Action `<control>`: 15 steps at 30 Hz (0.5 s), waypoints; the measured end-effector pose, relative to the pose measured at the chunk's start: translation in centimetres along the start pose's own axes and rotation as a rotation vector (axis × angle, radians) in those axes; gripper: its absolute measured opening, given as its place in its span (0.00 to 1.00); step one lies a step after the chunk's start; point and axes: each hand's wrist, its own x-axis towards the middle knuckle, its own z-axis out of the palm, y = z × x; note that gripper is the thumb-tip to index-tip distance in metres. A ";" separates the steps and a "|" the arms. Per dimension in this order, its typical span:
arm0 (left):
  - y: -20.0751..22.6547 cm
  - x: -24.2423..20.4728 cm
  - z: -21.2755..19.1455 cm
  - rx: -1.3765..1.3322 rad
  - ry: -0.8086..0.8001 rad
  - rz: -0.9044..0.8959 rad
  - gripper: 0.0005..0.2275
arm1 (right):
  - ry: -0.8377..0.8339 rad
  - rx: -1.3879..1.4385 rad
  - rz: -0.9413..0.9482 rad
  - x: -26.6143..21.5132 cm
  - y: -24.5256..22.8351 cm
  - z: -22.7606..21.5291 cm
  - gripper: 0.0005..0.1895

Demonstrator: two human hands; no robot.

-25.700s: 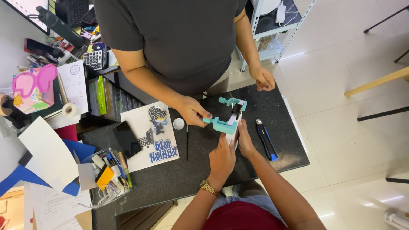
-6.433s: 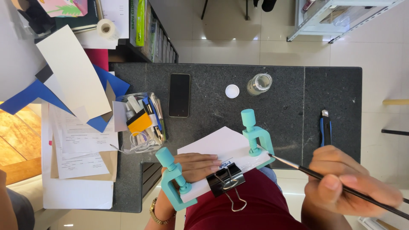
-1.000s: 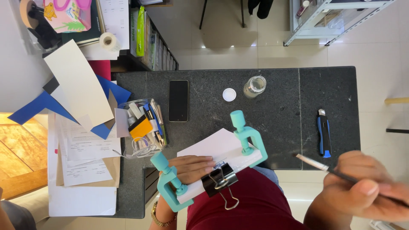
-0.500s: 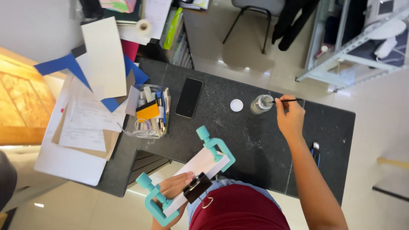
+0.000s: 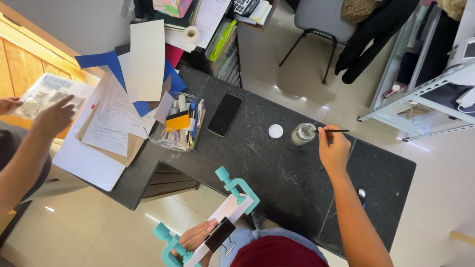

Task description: Binding a stack of papers together by applying glue to the spine while held in a clamp to create a notepad

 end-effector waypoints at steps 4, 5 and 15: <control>-3.1 -3.3 0.3 -0.018 -0.117 0.132 0.19 | 0.088 0.237 0.226 0.0 0.4 0.2 0.09; -2.4 -3.1 0.0 -0.042 -0.199 0.099 0.19 | 0.146 0.383 0.402 0.1 0.5 0.4 0.07; -6.5 -8.7 1.7 -0.304 -0.626 -0.084 0.46 | 0.264 0.778 0.866 -0.1 1.8 1.8 0.10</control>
